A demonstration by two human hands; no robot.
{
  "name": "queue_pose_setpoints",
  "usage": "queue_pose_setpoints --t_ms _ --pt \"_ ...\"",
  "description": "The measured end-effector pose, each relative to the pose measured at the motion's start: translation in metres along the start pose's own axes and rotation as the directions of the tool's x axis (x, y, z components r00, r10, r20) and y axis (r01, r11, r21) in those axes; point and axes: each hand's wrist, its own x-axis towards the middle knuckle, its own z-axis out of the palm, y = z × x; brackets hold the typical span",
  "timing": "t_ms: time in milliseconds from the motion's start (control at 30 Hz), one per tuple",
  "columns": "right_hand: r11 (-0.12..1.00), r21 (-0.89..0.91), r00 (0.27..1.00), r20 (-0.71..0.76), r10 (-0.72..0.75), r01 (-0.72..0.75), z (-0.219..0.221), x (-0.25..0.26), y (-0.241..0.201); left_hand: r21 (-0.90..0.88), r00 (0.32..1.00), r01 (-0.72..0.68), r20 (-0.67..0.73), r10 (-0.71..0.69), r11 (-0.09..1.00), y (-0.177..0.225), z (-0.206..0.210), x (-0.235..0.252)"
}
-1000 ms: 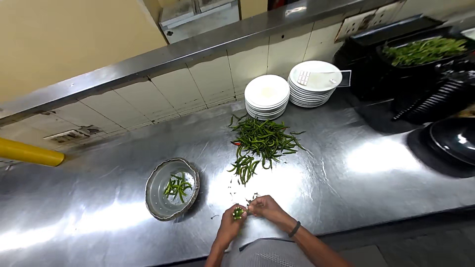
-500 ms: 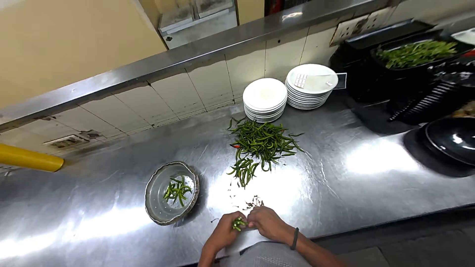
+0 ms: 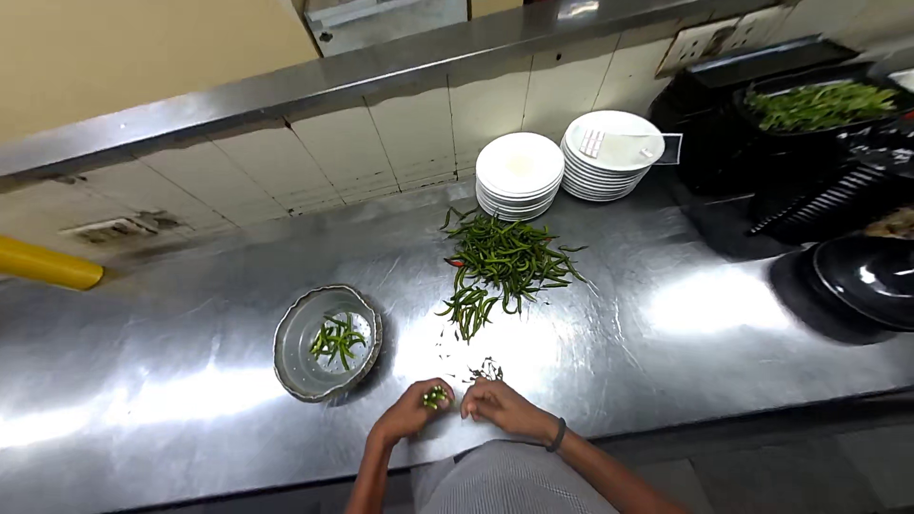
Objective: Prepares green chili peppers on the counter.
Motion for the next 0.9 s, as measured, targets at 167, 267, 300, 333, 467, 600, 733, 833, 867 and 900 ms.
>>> queue_pose_setpoints --t_ms 167,267,300,333,467,600,733,833,867,900 --pt "0.857 -0.358 0.928 -0.181 0.325 -0.37 -0.008 0.005 0.01 -0.274 0.989 0.041 -0.127 -0.078 0.961 -0.01 0.007 -0.015" --pt "0.69 -0.537 0.871 -0.222 0.439 -0.485 -0.013 0.018 0.012 -0.437 0.977 -0.002 -0.193 -0.091 0.9 -0.015 0.011 -0.026" --pt "0.665 -0.54 0.855 -0.274 0.441 -0.516 -0.017 0.025 0.01 -0.474 0.969 -0.026 -0.228 -0.095 0.88 -0.015 0.012 -0.029" --pt "0.65 -0.515 0.829 -0.339 0.445 -0.559 -0.021 0.034 0.006 -0.504 0.958 -0.045 -0.266 -0.105 0.863 -0.015 0.011 -0.032" --pt "0.625 -0.29 0.642 -0.614 0.46 -0.725 -0.04 0.082 0.001 -0.602 0.915 -0.066 -0.354 -0.192 0.796 -0.012 0.001 -0.042" --pt "0.51 -0.206 0.472 -0.744 0.473 -0.835 -0.04 0.125 0.013 -0.591 0.918 -0.011 -0.326 -0.227 0.807 -0.009 -0.016 -0.053" --pt "0.404 -0.152 0.368 -0.762 0.534 -0.902 -0.031 0.145 0.006 -0.512 0.941 0.03 -0.276 -0.197 0.859 -0.015 -0.035 -0.062" --pt "0.426 -0.027 0.292 -0.769 0.569 -0.904 -0.028 0.134 0.003 -0.48 0.955 0.054 -0.231 -0.186 0.876 -0.023 -0.047 -0.065" --pt "0.446 0.028 0.266 -0.769 0.582 -0.894 -0.028 0.128 0.005 -0.471 0.959 0.06 -0.218 -0.182 0.88 -0.025 -0.05 -0.066" --pt "0.488 0.085 0.251 -0.773 0.583 -0.869 -0.027 0.122 0.011 -0.464 0.962 0.064 -0.205 -0.177 0.884 -0.027 -0.053 -0.067"
